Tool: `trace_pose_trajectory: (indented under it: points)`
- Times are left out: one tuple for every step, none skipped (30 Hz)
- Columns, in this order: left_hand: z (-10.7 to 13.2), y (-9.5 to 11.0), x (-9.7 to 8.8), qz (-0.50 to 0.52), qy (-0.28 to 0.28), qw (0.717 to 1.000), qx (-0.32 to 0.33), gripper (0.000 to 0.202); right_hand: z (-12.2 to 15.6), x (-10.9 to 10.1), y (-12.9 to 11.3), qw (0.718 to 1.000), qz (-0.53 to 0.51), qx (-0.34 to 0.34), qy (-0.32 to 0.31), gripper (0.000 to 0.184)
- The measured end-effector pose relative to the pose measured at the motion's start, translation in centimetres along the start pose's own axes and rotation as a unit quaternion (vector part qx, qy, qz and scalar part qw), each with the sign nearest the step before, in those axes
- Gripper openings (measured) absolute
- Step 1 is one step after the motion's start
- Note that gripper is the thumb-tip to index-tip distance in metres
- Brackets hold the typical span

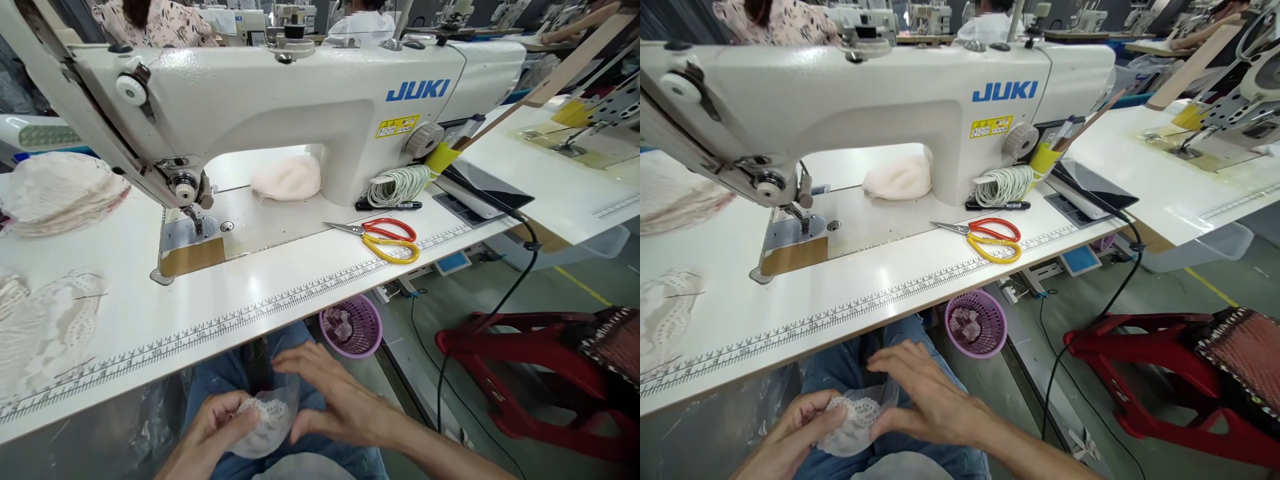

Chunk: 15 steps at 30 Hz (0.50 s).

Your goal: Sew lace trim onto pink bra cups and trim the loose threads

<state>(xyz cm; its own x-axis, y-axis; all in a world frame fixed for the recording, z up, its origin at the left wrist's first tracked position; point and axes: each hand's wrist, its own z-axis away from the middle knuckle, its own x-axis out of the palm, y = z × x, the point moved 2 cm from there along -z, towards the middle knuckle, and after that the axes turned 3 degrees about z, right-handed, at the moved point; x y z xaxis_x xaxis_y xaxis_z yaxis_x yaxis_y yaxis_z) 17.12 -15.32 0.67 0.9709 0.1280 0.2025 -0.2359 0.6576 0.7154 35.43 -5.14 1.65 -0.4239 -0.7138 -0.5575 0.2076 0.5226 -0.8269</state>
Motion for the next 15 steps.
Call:
trace_pose_trajectory:
  points:
    - [0.1, 0.1, 0.0, -0.005, -0.002, 1.0, 0.006, 0.039, -0.9, 0.4, -0.5, 0.999, -0.03, 0.0, -0.03, 0.052]
    - [0.3, 0.2, -0.2, -0.011, -0.001, 1.0, 0.013, 0.039, -1.6, 0.8, -0.6, 0.997, -0.057, 0.003, -0.061, 0.048]
    - [0.6, 0.2, -0.3, -0.016, 0.004, 1.0, 0.018, 0.039, -2.2, 1.4, -0.5, 0.993, -0.077, 0.012, -0.085, 0.039]
    - [0.8, 0.1, -0.6, -0.021, 0.012, 0.999, 0.021, 0.038, -2.6, 1.9, -0.2, 0.99, -0.093, 0.024, -0.1, 0.03]
    - [0.9, 0.0, -0.8, -0.025, 0.022, 0.999, 0.022, 0.038, -2.8, 2.3, 0.1, 0.989, -0.103, 0.034, -0.104, 0.025]
    - [1.1, -0.2, -1.0, -0.027, 0.032, 0.999, 0.022, 0.038, -3.0, 2.8, 0.4, 0.988, -0.107, 0.041, -0.1, 0.023]
    - [1.1, -0.5, -1.2, -0.028, 0.038, 0.999, 0.023, 0.039, -3.0, 3.1, 0.5, 0.989, -0.105, 0.044, -0.091, 0.022]
    - [1.1, -0.8, -1.2, -0.031, 0.04, 0.998, 0.03, 0.04, -2.9, 3.3, 0.5, 0.991, -0.099, 0.043, -0.085, 0.021]
    - [1.0, -1.1, -1.2, -0.039, 0.04, 0.997, 0.045, 0.04, -2.9, 3.5, 0.4, 0.992, -0.09, 0.042, -0.083, 0.021]
    - [0.9, -1.4, -1.2, -0.053, 0.041, 0.996, 0.065, 0.04, -2.8, 3.6, 0.2, 0.993, -0.078, 0.04, -0.085, 0.02]
    - [0.8, -1.6, -1.1, -0.074, 0.045, 0.993, 0.085, 0.038, -2.7, 3.6, -0.1, 0.993, -0.063, 0.042, -0.088, 0.019]
    - [0.7, -1.7, -1.0, -0.101, 0.053, 0.988, 0.105, 0.036, -2.6, 3.6, -0.4, 0.994, -0.047, 0.046, -0.09, 0.017]
    - [0.6, -1.7, -0.9, -0.133, 0.064, 0.981, 0.126, 0.032, -2.5, 3.5, -0.7, 0.995, -0.03, 0.048, -0.087, 0.015]
    - [0.7, -1.6, -0.9, -0.169, 0.076, 0.971, 0.152, 0.029, -2.3, 3.3, -1.0, 0.996, -0.018, 0.045, -0.08, 0.012]
    - [0.8, -1.4, -1.0, -0.206, 0.086, 0.957, 0.186, 0.026, -2.2, 3.1, -1.2, 0.997, -0.014, 0.037, -0.068, 0.011]
